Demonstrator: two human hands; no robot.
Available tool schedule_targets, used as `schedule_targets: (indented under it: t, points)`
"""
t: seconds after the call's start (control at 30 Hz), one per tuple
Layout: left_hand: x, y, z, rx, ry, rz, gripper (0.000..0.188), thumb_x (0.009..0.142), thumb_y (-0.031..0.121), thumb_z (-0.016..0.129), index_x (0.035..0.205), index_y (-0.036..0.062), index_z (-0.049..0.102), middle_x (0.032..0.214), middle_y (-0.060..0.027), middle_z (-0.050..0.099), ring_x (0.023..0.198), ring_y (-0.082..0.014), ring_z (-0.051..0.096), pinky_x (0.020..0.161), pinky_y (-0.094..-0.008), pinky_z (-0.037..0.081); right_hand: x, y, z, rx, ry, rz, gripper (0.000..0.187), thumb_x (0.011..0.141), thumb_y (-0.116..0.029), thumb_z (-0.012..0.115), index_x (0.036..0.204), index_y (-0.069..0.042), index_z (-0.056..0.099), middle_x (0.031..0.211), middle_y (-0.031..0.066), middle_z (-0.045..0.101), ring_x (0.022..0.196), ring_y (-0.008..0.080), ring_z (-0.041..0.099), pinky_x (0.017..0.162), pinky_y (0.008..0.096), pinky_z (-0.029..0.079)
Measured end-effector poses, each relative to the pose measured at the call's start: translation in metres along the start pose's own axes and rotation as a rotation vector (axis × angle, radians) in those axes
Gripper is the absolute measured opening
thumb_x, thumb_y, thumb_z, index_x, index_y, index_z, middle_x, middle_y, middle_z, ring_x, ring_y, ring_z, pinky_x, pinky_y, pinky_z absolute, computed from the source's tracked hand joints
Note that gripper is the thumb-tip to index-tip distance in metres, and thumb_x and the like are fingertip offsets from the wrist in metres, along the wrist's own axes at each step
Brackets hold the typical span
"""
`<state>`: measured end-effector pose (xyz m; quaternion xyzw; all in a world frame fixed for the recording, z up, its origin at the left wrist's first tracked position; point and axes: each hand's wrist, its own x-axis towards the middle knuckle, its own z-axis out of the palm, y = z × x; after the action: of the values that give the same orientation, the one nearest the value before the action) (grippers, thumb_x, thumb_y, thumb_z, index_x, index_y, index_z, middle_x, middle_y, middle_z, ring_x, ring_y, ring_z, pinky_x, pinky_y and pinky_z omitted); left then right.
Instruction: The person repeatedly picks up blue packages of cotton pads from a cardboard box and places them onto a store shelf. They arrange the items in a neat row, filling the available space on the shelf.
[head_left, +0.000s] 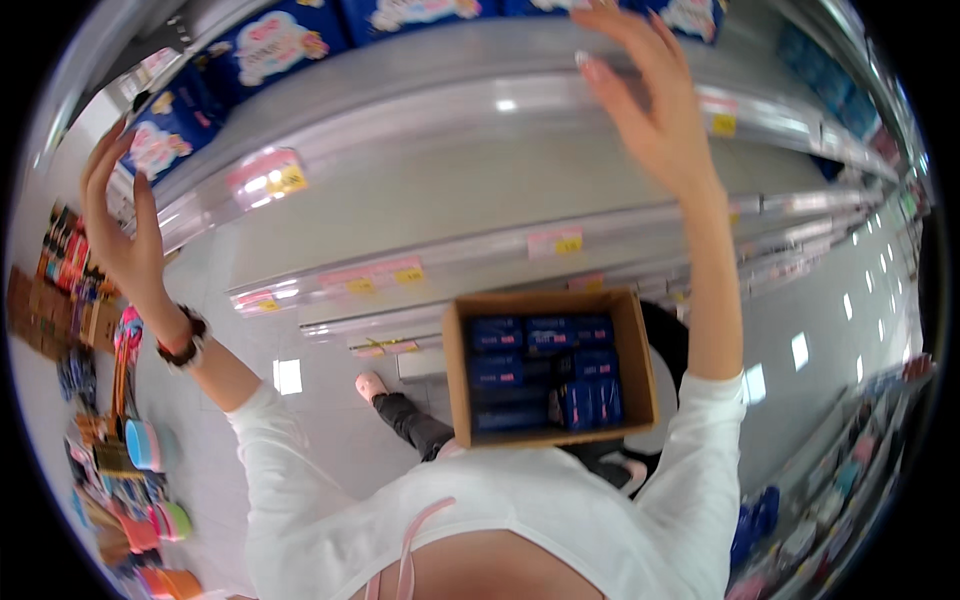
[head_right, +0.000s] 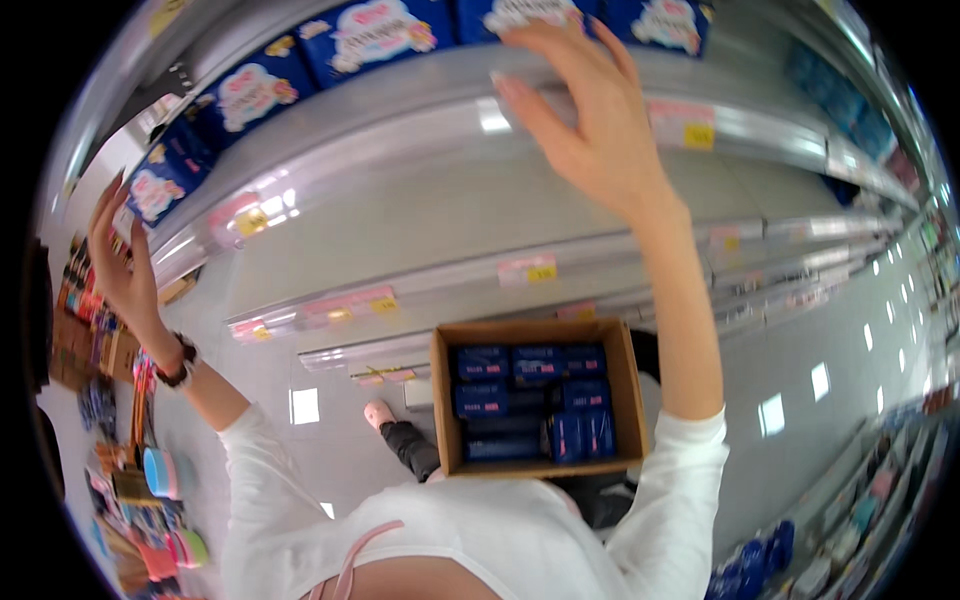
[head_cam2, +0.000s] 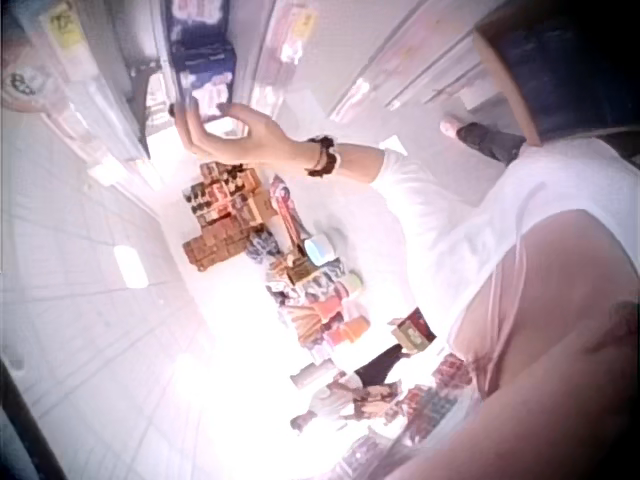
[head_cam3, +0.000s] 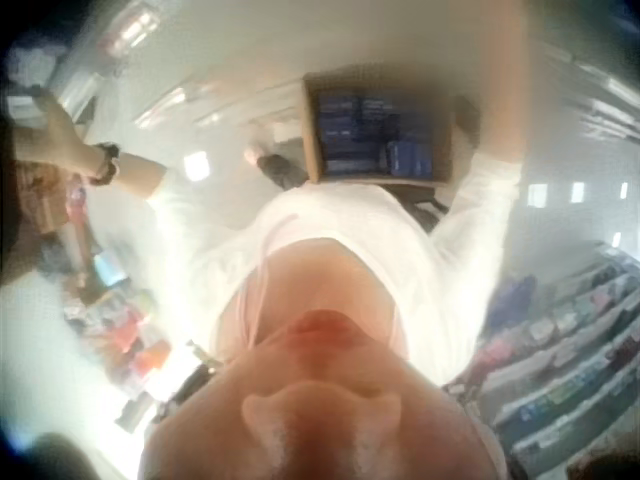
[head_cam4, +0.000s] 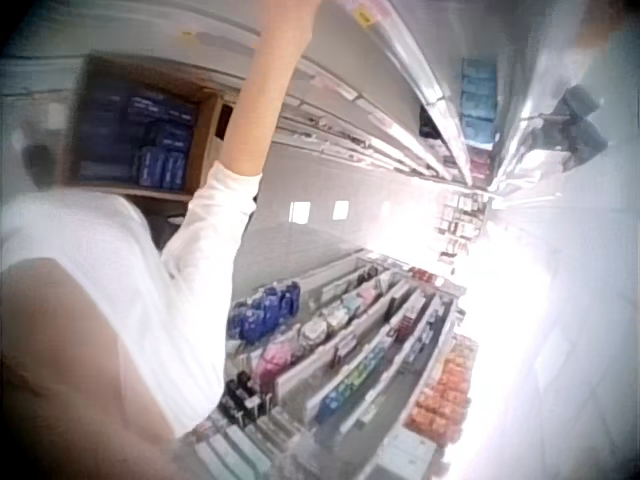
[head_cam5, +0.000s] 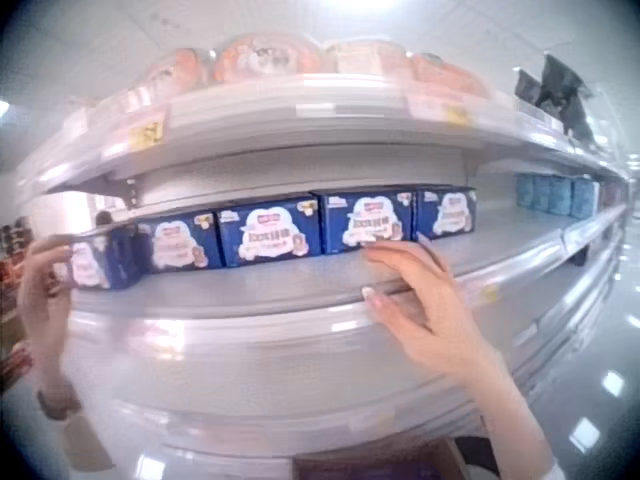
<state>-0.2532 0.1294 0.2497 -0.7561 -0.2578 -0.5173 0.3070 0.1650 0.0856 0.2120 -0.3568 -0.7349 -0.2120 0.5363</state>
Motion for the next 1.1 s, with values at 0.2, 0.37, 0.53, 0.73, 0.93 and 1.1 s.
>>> schedule_targets:
  t: [0.2,0.37,0.53,0.73,0.93,1.1]
  points:
    - [-0.050,0.132,0.026,-0.770,-0.280,0.141,0.028,0.072,-0.003,0.062,0.099,0.0002,0.064,0.093,-0.0136,0.066,0.080,-0.0254,0.063,0.076,-0.0376,0.049,-0.058,-0.057,-0.056,0.272,-0.165,0.317,0.020,0.083,-0.009,0.065,0.102,-0.001,0.066,0.102,0.0102,0.065,0.095,0.0211,0.061,0.082,0.0303,0.048]
    - [-0.105,0.218,0.113,-0.976,-0.836,0.118,0.022,0.073,0.005,0.061,0.094,0.0055,0.066,0.087,-0.0109,0.066,0.078,-0.0298,0.063,0.070,-0.0403,0.049,-0.177,-0.073,-0.055,0.452,-0.479,0.787,0.017,0.083,-0.006,0.065,0.098,0.002,0.066,0.085,0.0108,0.069,0.077,0.0186,0.066,0.071,0.0278,0.051]
    - [-0.168,0.279,0.200,-1.023,-1.469,0.106,0.022,0.072,0.019,0.071,0.090,0.0058,0.069,0.086,-0.0142,0.068,0.082,-0.0333,0.065,0.069,-0.0423,0.051,-0.285,-0.060,-0.022,0.184,-0.543,1.037,0.012,0.083,-0.003,0.062,0.094,0.001,0.064,0.081,0.0137,0.067,0.075,0.0178,0.066,0.068,0.0289,0.051]
    - [-0.249,0.341,0.219,-0.943,-1.581,0.348,0.033,0.068,0.026,0.075,0.094,0.0090,0.067,0.081,-0.0146,0.067,0.081,-0.0341,0.065,0.071,-0.0432,0.052,-0.365,-0.053,-0.006,0.240,-0.402,1.166,0.008,0.080,-0.003,0.063,0.088,0.001,0.065,0.066,0.0125,0.064,0.060,0.0185,0.064,0.057,0.0298,0.049]
    - [-0.241,0.347,0.211,-1.105,-1.501,0.417,0.073,0.059,0.020,0.083,0.125,0.0131,0.052,0.111,-0.0127,0.062,0.093,-0.0318,0.064,0.076,-0.0415,0.053,-0.361,-0.045,0.002,0.194,-0.419,1.081,0.009,0.081,-0.007,0.066,0.085,0.001,0.065,0.065,0.0110,0.064,0.055,0.0156,0.061,0.054,0.0280,0.048]
    - [-0.250,0.348,0.217,-1.201,-1.412,0.432,0.078,0.056,0.016,0.083,0.127,0.0180,0.050,0.118,-0.0112,0.059,0.093,-0.0309,0.064,0.076,-0.0403,0.053,-0.362,-0.047,0.000,0.165,-0.411,1.090,0.009,0.081,-0.006,0.065,0.085,0.001,0.065,0.065,0.0109,0.064,0.055,0.0161,0.062,0.055,0.0280,0.048]
